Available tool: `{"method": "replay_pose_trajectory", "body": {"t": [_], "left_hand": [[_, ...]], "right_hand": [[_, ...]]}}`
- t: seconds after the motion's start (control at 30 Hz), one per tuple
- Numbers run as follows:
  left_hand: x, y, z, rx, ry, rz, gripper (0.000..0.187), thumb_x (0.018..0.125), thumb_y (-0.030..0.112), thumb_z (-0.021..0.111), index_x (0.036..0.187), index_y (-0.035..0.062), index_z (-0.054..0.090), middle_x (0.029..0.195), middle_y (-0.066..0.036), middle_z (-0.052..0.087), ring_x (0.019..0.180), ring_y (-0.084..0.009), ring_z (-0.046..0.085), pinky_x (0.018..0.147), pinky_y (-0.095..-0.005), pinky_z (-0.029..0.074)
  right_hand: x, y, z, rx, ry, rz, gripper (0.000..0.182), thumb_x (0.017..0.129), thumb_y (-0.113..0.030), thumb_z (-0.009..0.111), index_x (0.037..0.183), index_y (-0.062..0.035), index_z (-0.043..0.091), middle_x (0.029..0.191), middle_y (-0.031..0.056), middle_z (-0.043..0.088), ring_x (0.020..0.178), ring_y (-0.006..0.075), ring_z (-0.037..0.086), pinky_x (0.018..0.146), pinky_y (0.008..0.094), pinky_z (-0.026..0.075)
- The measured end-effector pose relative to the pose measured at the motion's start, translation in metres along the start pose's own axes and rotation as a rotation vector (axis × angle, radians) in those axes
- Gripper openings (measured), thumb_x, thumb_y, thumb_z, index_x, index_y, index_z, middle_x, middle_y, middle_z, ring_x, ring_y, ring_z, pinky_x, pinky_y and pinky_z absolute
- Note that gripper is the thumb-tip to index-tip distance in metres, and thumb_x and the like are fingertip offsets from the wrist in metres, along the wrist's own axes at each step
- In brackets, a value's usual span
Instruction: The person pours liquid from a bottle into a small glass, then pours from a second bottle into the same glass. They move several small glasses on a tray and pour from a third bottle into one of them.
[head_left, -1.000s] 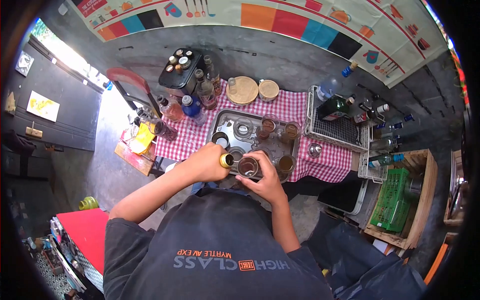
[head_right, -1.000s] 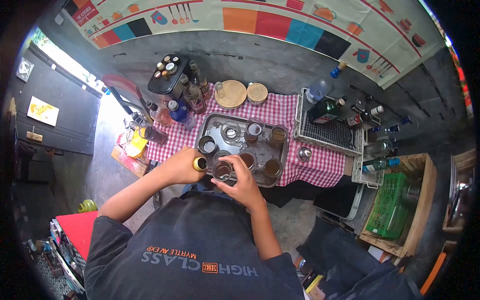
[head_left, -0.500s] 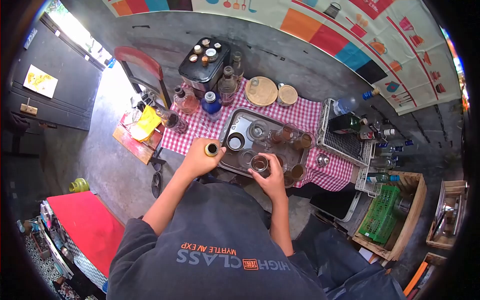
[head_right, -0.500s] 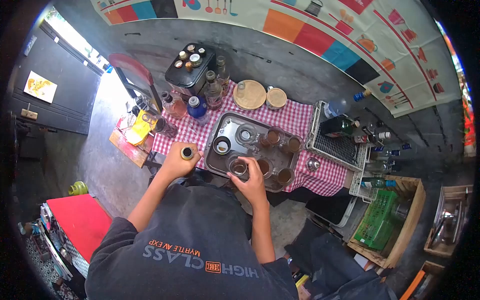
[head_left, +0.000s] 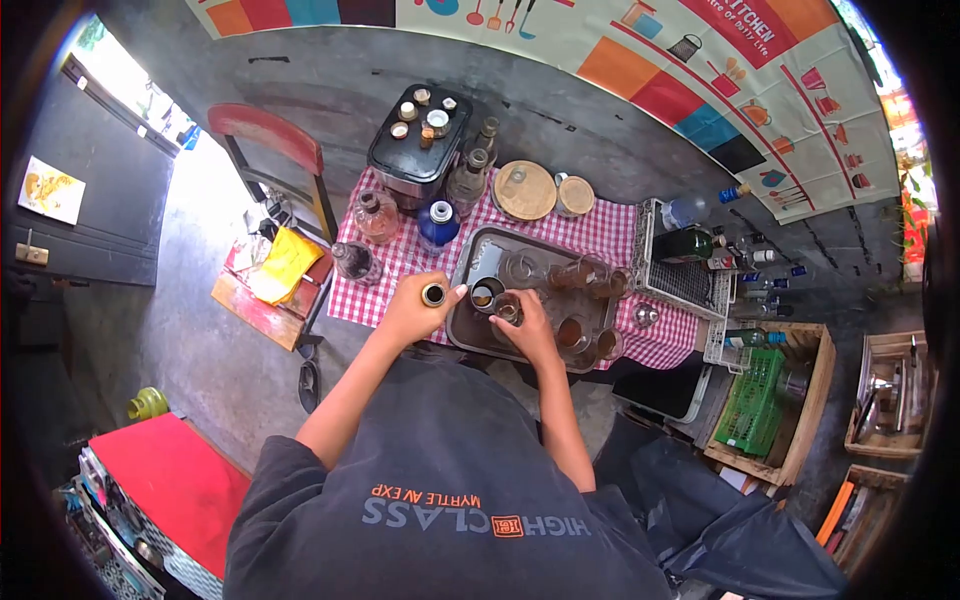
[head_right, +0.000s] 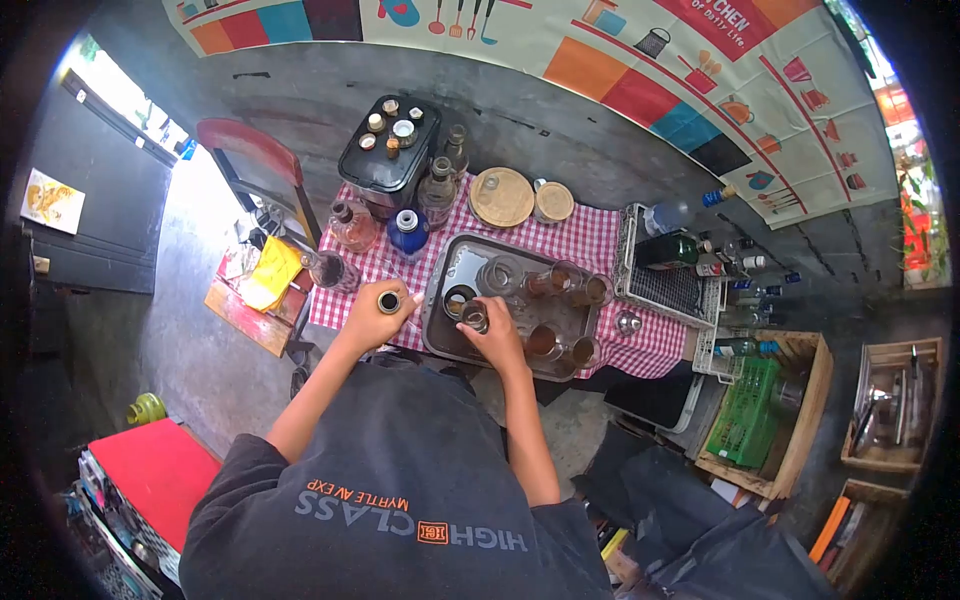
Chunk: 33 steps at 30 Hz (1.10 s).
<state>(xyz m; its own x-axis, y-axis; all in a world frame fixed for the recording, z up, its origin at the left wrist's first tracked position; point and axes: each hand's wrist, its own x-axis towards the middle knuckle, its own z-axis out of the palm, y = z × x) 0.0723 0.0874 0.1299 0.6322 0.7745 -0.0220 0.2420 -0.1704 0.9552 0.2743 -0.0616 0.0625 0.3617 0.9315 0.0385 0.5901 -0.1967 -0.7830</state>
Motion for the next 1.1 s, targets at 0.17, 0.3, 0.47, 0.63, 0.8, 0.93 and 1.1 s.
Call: {"method": "replay_pose_trajectory", "body": {"t": [0.17,0.3,0.47,0.63,0.8,0.93,1.1], "left_hand": [[0.018,-0.019,-0.015,-0.01,-0.035,0.036,0.035,0.091,0.025,0.076,0.073,0.0008,0.057,0.058,-0.009,0.054,0.054,-0.016,0.048,0.053,-0.0354,0.04],[0.031,-0.03,-0.026,-0.054,-0.078,0.032,0.035,0.091,0.025,0.076,0.073,0.0007,0.057,0.06,-0.009,0.054,0.056,-0.0147,0.048,0.055,-0.0352,0.04],[0.039,-0.036,-0.029,-0.031,-0.174,0.128,0.035,0.091,0.022,0.075,0.072,0.0024,0.054,0.062,-0.005,0.055,0.058,-0.0132,0.047,0.056,-0.0325,0.04],[0.041,-0.048,-0.034,-0.029,-0.187,0.204,0.031,0.091,0.02,0.075,0.074,0.0017,0.056,0.061,-0.012,0.056,0.055,-0.0201,0.052,0.056,-0.0366,0.043],[0.041,-0.053,-0.031,-0.064,-0.163,0.238,0.03,0.09,0.019,0.075,0.074,0.0026,0.055,0.061,-0.012,0.055,0.054,-0.0231,0.05,0.056,-0.0379,0.043],[0.042,-0.059,-0.029,-0.117,-0.16,0.273,0.029,0.089,0.017,0.075,0.073,0.0018,0.056,0.061,-0.009,0.057,0.056,-0.0156,0.051,0.055,-0.0332,0.042],[0.042,-0.055,-0.029,-0.125,-0.155,0.261,0.029,0.088,0.016,0.076,0.073,0.0025,0.054,0.061,-0.014,0.055,0.053,-0.026,0.051,0.054,-0.0386,0.042]], "right_hand": [[0.012,0.004,0.014,-0.053,-0.033,0.084,0.053,0.077,-0.016,0.085,0.121,0.0002,0.06,0.113,0.0166,0.061,0.107,0.0361,0.063,0.091,0.0411,0.051],[0.019,0.01,0.025,-0.072,-0.048,0.145,0.053,0.077,-0.017,0.085,0.121,0.0007,0.061,0.114,0.0172,0.061,0.109,0.0369,0.063,0.092,0.0421,0.051],[0.021,0.02,0.038,-0.138,-0.013,0.162,0.052,0.076,-0.017,0.085,0.119,0.0004,0.061,0.114,0.0183,0.063,0.11,0.0383,0.063,0.093,0.0423,0.051],[0.024,0.03,0.044,-0.189,-0.019,0.202,0.053,0.076,-0.019,0.085,0.119,0.0008,0.062,0.115,0.0196,0.063,0.11,0.039,0.063,0.094,0.0428,0.05],[0.033,0.028,0.044,-0.236,-0.061,0.247,0.055,0.075,-0.022,0.086,0.12,0.0006,0.062,0.119,0.0207,0.062,0.112,0.0403,0.062,0.095,0.044,0.05],[0.037,0.027,0.042,-0.285,-0.114,0.248,0.056,0.076,-0.024,0.086,0.119,0.002,0.062,0.12,0.0215,0.062,0.112,0.0406,0.062,0.096,0.0442,0.05],[0.041,0.021,0.041,-0.339,-0.154,0.257,0.056,0.076,-0.025,0.086,0.118,0.0031,0.062,0.119,0.0224,0.062,0.112,0.0409,0.061,0.096,0.0442,0.05]]}}
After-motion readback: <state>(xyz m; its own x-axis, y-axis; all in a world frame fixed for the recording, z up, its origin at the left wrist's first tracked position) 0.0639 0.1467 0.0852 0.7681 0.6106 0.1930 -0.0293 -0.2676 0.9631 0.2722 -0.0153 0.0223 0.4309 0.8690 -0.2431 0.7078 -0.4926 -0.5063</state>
